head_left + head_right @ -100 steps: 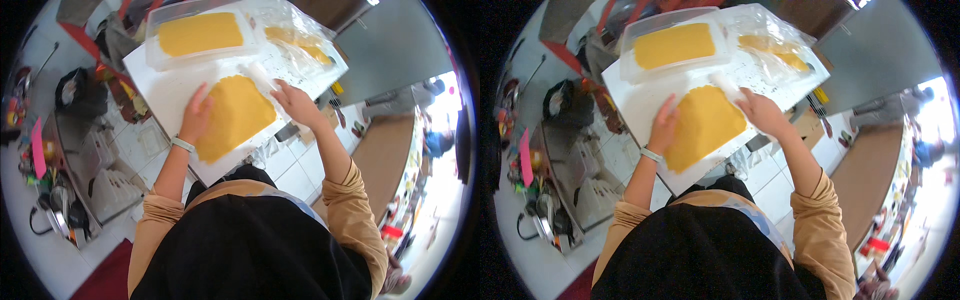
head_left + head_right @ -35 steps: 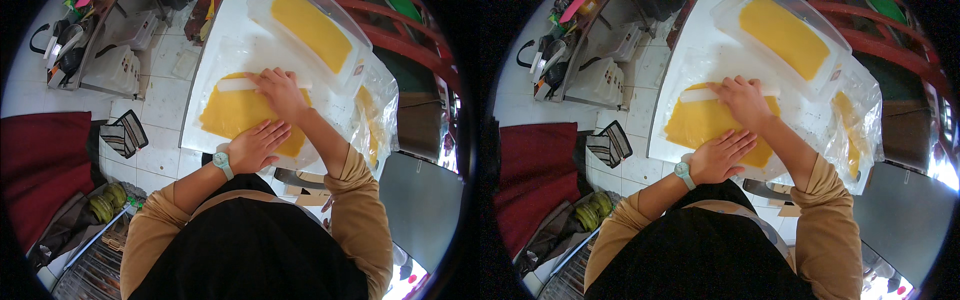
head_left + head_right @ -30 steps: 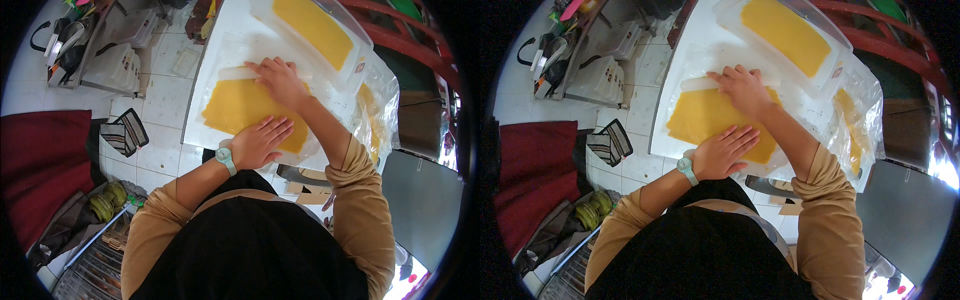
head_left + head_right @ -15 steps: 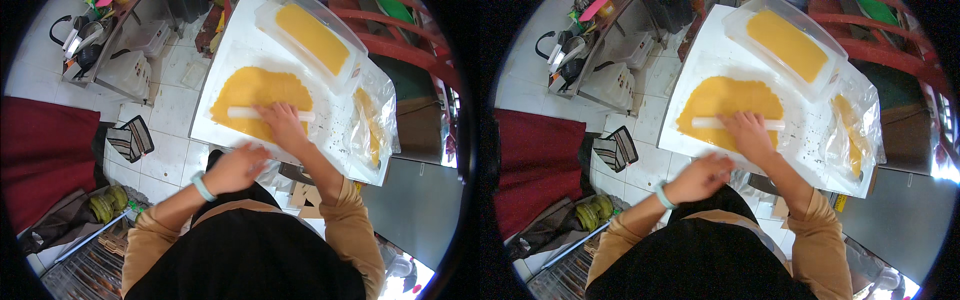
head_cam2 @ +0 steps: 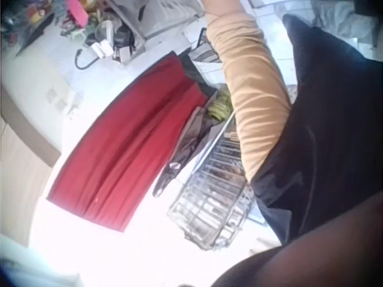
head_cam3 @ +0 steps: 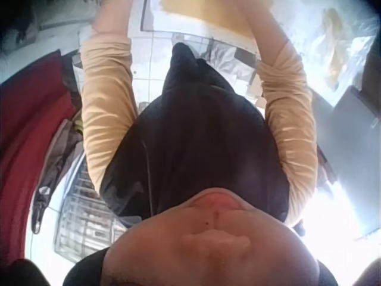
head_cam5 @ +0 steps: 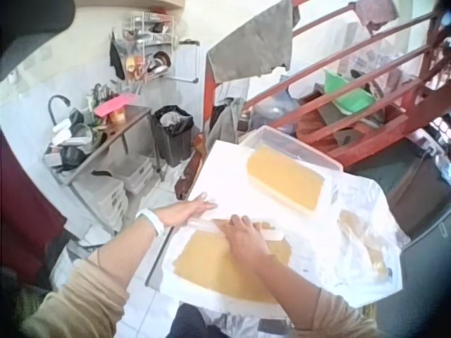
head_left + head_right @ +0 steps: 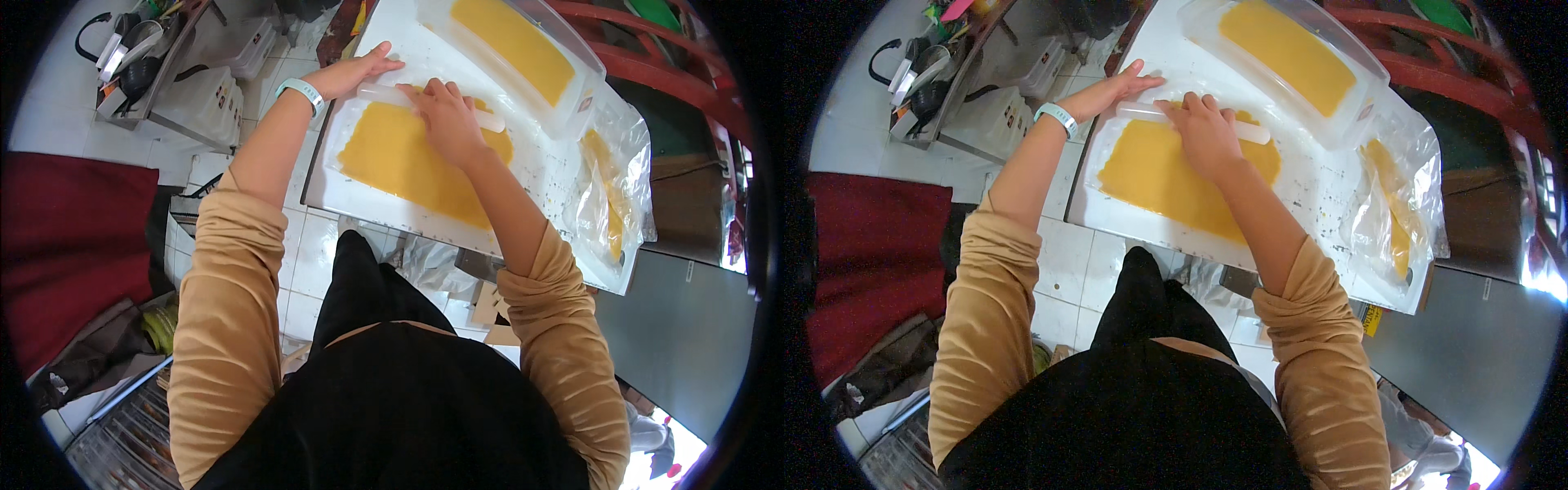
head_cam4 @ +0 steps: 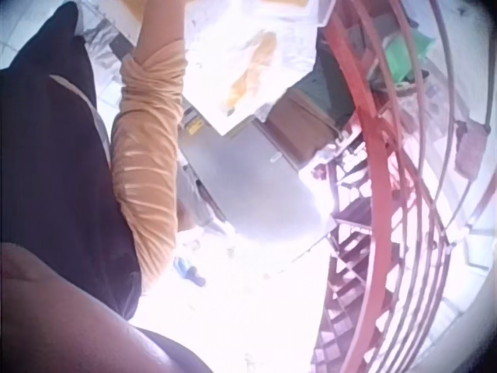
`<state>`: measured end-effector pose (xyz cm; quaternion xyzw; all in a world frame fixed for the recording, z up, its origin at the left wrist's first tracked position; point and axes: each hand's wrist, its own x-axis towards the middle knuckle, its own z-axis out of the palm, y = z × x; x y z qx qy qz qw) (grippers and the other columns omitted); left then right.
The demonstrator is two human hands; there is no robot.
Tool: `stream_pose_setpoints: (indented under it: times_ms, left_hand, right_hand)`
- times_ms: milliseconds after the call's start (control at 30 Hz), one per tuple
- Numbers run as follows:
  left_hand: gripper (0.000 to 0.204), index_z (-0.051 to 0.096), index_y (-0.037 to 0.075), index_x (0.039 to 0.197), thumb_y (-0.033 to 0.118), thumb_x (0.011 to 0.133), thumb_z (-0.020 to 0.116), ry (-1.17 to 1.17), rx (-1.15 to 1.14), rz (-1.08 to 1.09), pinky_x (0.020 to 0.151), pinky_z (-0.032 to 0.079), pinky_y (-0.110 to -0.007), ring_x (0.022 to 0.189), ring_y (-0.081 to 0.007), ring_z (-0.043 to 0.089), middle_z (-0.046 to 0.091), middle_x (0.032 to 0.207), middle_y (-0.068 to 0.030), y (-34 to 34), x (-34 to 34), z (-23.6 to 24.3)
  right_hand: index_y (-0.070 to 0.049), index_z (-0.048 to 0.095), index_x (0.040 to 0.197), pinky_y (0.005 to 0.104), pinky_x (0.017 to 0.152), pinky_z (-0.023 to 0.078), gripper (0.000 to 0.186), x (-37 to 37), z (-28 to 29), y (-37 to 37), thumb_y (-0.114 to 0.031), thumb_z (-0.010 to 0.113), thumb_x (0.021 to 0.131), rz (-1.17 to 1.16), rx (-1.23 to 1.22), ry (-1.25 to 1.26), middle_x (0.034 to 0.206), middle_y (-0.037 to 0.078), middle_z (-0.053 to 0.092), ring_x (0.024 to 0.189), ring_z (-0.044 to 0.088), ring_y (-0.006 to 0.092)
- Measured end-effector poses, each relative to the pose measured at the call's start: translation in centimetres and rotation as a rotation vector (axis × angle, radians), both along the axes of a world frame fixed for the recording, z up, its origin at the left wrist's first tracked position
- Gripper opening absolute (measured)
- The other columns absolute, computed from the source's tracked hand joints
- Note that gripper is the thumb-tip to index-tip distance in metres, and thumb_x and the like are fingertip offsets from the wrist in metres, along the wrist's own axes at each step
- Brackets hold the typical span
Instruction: The person presses dough balls on a baking tray by hand, then flattens dough on plastic wrap and rolls it out using a small roller.
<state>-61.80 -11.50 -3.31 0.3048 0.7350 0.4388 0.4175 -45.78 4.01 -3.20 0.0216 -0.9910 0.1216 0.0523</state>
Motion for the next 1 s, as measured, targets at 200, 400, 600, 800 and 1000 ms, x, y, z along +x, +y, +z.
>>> stream_pose_setpoints:
  times_ms: [200, 400, 600, 800, 1000]
  left_hand:
    - [0.069, 0.044, 0.013, 0.138, 0.06, 0.094, 0.019, 0.33, 0.034, -0.092, 0.113, 0.017, -0.035, 0.138, -0.0261, 0.027, 0.031, 0.149, -0.0105, -0.3, 0.6, -1.7]
    - [0.048, 0.033, 0.01, 0.142, 0.033, 0.1, 0.028, 1.126, 0.039, -0.134, 0.114, 0.018, -0.039, 0.137, -0.0247, 0.027, 0.034, 0.147, -0.0092, -0.5, 3.2, -4.1]
    - [0.046, 0.034, 0.012, 0.141, 0.03, 0.099, 0.032, 1.182, 0.031, -0.114, 0.113, 0.02, -0.04, 0.136, -0.0241, 0.029, 0.034, 0.147, -0.0062, -0.9, 3.1, -3.9]
    - [0.046, 0.035, 0.012, 0.141, 0.03, 0.099, 0.032, 1.19, 0.016, -0.106, 0.113, 0.021, -0.04, 0.136, -0.0239, 0.03, 0.034, 0.147, -0.0053, -0.7, 3.1, -4.1]
    - [0.046, 0.037, 0.012, 0.14, 0.034, 0.099, 0.032, 1.282, -0.03, -0.083, 0.112, 0.023, -0.04, 0.135, -0.0219, 0.032, 0.036, 0.145, -0.0042, -0.6, 3.1, -4.0]
  right_hand:
    - [-0.024, 0.051, 0.129, 0.0447, 0.085, 0.038, 0.046, 3.2, 0.6, -3.5, -0.01, 0.053, 0.086, 0.148, 0.029, -0.108, 0.105, 0.006, 0.05, 0.104, 0.047, 0.0247]
    - [-0.023, 0.053, 0.127, 0.0398, 0.09, 0.037, 0.046, 4.8, 0.9, -2.8, -0.008, 0.056, 0.084, 0.402, -0.09, -0.047, 0.099, 0.005, 0.049, 0.099, 0.047, 0.0247]
    - [-0.024, 0.054, 0.127, 0.0371, 0.091, 0.04, 0.05, 5.2, 1.3, -0.2, -0.007, 0.056, 0.08, 0.577, 0.055, -0.12, 0.104, 0.002, 0.051, 0.102, 0.048, 0.0223]
    - [-0.027, 0.055, 0.125, 0.0365, 0.091, 0.04, 0.054, 7.3, 1.9, 2.4, -0.005, 0.059, 0.076, 0.579, 0.043, -0.153, 0.103, 0.0, 0.052, 0.101, 0.05, 0.0213]
    - [-0.027, 0.058, 0.122, 0.037, 0.092, 0.04, 0.053, 9.8, 2.6, 5.4, -0.001, 0.059, 0.075, 0.572, -0.012, -0.183, 0.102, 0.001, 0.054, 0.101, 0.05, 0.022]
